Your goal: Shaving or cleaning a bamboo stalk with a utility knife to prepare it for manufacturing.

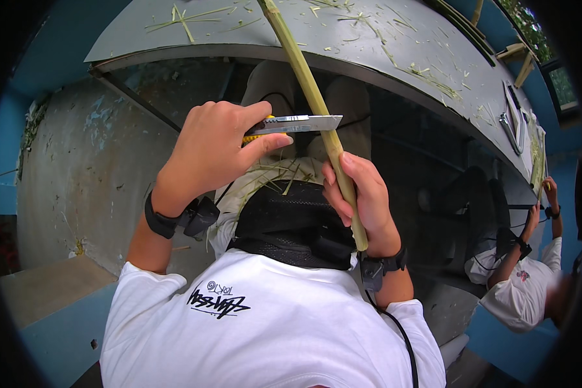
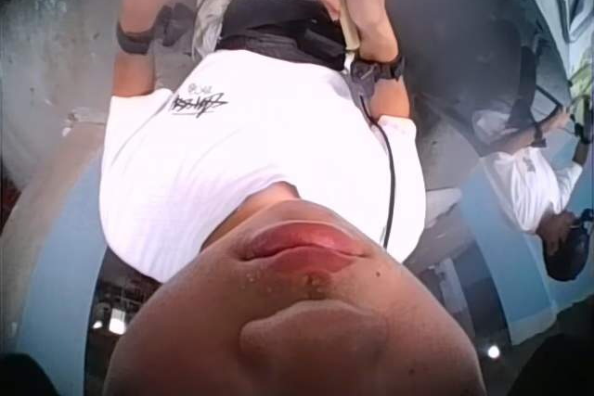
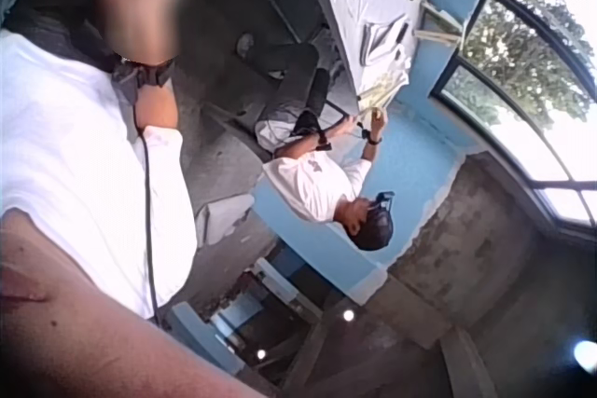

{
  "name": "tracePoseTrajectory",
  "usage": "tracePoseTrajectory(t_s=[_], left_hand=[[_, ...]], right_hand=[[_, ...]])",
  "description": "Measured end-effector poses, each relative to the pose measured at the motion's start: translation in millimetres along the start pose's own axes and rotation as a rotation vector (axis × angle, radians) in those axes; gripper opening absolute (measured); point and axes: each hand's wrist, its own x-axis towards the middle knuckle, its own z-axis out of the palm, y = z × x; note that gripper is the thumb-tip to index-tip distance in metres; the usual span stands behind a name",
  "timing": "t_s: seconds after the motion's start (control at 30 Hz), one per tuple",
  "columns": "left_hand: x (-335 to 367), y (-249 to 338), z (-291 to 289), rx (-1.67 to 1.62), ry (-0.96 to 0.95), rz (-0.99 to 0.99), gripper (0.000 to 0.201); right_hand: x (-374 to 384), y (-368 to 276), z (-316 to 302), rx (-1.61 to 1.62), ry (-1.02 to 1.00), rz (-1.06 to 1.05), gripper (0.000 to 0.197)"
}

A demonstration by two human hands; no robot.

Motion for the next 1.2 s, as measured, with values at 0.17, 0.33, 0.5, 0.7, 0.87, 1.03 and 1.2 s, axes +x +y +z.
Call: tracePoseTrajectory(t_s=[0.17,0.33,0.5,0.7,0.87,1.03,1.2], left_hand=[[11,-5,-5,0.068,0.085,-0.035,0.051],[21,-27,-32,0.289,0.257,-0.281,0.055],[19,-31,-52,0.242,0.238,-0.280,0.057],[30,-34,-64,0.252,0.332,-0.243,0.055],[45,-35,-52,0.283,0.439,-0.225,0.060],[18,-185,-162,0.317,0.957,-0.683,0.074],[-10,-142,-151,0.251,0.916,-0.600,0.071]], right_hand=[[5,-6,4,-0.062,0.044,-0.018,0.046],[-11,-5,8,-0.116,0.034,0.072,0.045],[-13,-9,7,-0.150,0.020,0.070,0.044],[-4,-23,11,-0.135,0.012,0.027,0.044],[-6,-27,12,-0.137,0.029,0.024,0.045],[-34,-28,23,-0.201,0.049,0.090,0.045],[-24,-27,-2,-0.251,0.131,-0.015,0.042]])
